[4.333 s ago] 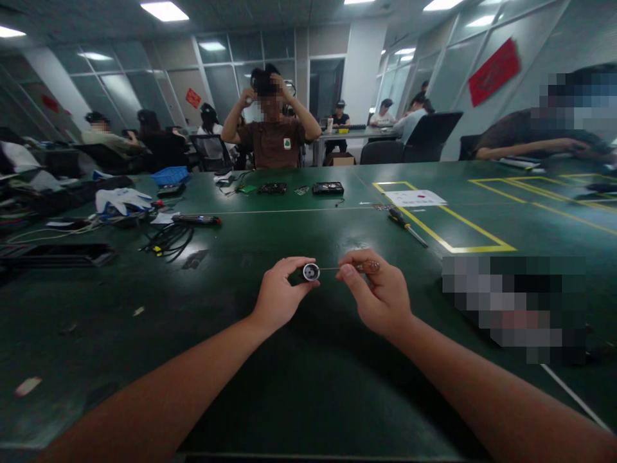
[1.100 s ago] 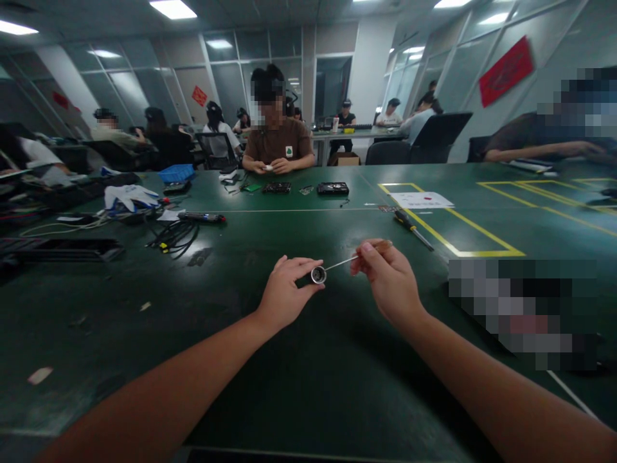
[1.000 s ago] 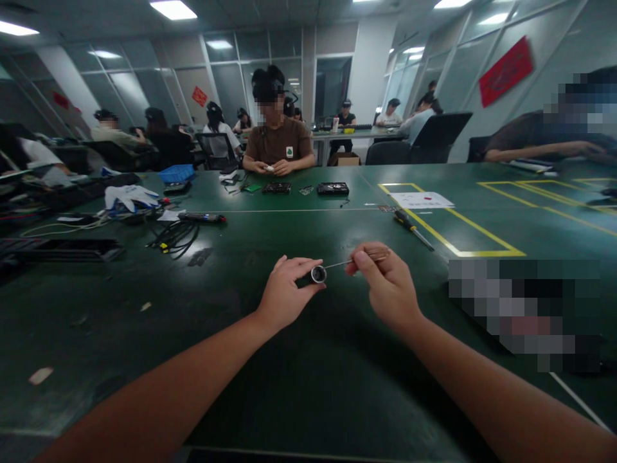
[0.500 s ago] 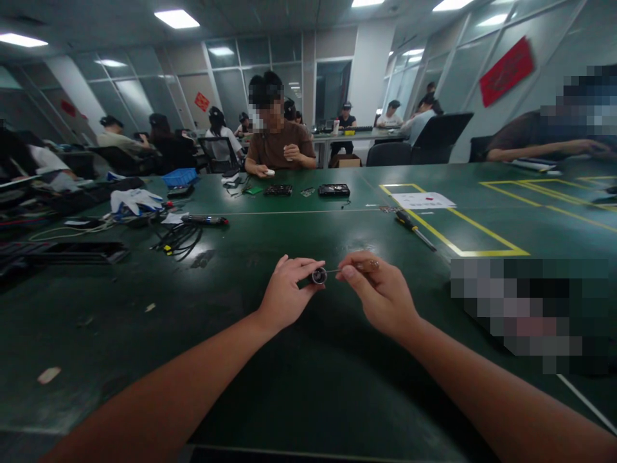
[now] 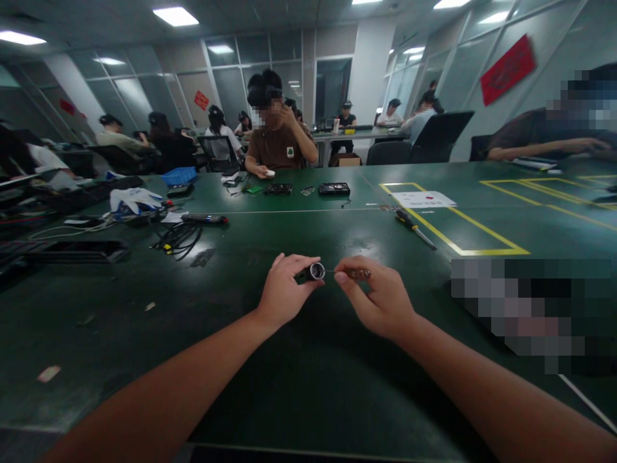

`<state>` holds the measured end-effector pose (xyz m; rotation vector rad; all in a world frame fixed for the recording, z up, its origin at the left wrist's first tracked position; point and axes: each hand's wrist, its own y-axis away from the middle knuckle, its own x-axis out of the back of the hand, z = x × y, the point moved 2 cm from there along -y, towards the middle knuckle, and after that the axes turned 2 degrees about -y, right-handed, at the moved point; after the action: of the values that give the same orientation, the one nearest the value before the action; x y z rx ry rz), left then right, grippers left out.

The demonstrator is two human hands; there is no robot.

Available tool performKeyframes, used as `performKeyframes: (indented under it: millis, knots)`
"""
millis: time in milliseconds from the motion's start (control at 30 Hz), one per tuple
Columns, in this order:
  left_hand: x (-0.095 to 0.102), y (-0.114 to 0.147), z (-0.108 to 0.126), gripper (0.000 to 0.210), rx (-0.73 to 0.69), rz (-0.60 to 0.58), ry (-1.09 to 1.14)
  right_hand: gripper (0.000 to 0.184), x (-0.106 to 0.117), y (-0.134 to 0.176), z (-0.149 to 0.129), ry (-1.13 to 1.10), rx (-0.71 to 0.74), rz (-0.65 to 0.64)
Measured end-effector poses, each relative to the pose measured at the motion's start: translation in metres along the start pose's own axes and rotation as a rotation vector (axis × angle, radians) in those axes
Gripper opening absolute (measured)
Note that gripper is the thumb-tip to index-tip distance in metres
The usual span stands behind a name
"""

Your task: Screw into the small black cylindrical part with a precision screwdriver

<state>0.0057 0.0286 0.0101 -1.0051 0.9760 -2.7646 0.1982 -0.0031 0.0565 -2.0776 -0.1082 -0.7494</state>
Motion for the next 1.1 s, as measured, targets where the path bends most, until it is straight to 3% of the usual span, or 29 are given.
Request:
performKeyframes:
  millis: [267, 433, 500, 667, 733, 833, 900, 967, 1100]
  knots:
    - [0.004, -0.001, 0.004, 0.038, -0.021, 0.052, 0.011, 0.012, -0.003, 0.002, -0.006, -0.018, 0.089, -0.105]
    - [0.004, -0.001, 0.002, 0.041, -0.026, 0.047, -0.018, 0.013, -0.003, 0.002, 0.008, -0.123, -0.215, 0.008]
    - [0.003, -0.001, 0.001, 0.043, -0.014, 0.042, -0.036, 0.013, -0.003, 0.002, 0.010, -0.144, -0.258, 0.014]
    - [0.001, 0.000, 0.000, 0.039, -0.020, 0.025, -0.077, 0.014, -0.007, 0.002, 0.000, -0.084, -0.071, -0.113]
    - [0.002, 0.000, 0.000, 0.039, -0.022, 0.034, -0.083, 0.014, -0.008, 0.002, 0.002, -0.137, -0.155, -0.093]
    - [0.002, -0.001, 0.001, 0.041, -0.011, 0.041, -0.092, 0.016, -0.009, 0.001, 0.017, -0.369, -0.460, 0.039]
    - [0.002, -0.001, 0.001, 0.042, 0.004, 0.035, -0.094, 0.020, -0.009, 0.001, 0.024, -0.499, -0.565, 0.100]
    - [0.002, -0.001, 0.001, 0.040, 0.013, 0.026, -0.095, 0.020, -0.009, 0.001, 0.023, -0.448, -0.534, 0.066]
    - [0.001, -0.001, -0.001, 0.035, -0.006, 0.031, -0.091, 0.016, -0.008, 0.002, 0.004, -0.149, -0.159, -0.139]
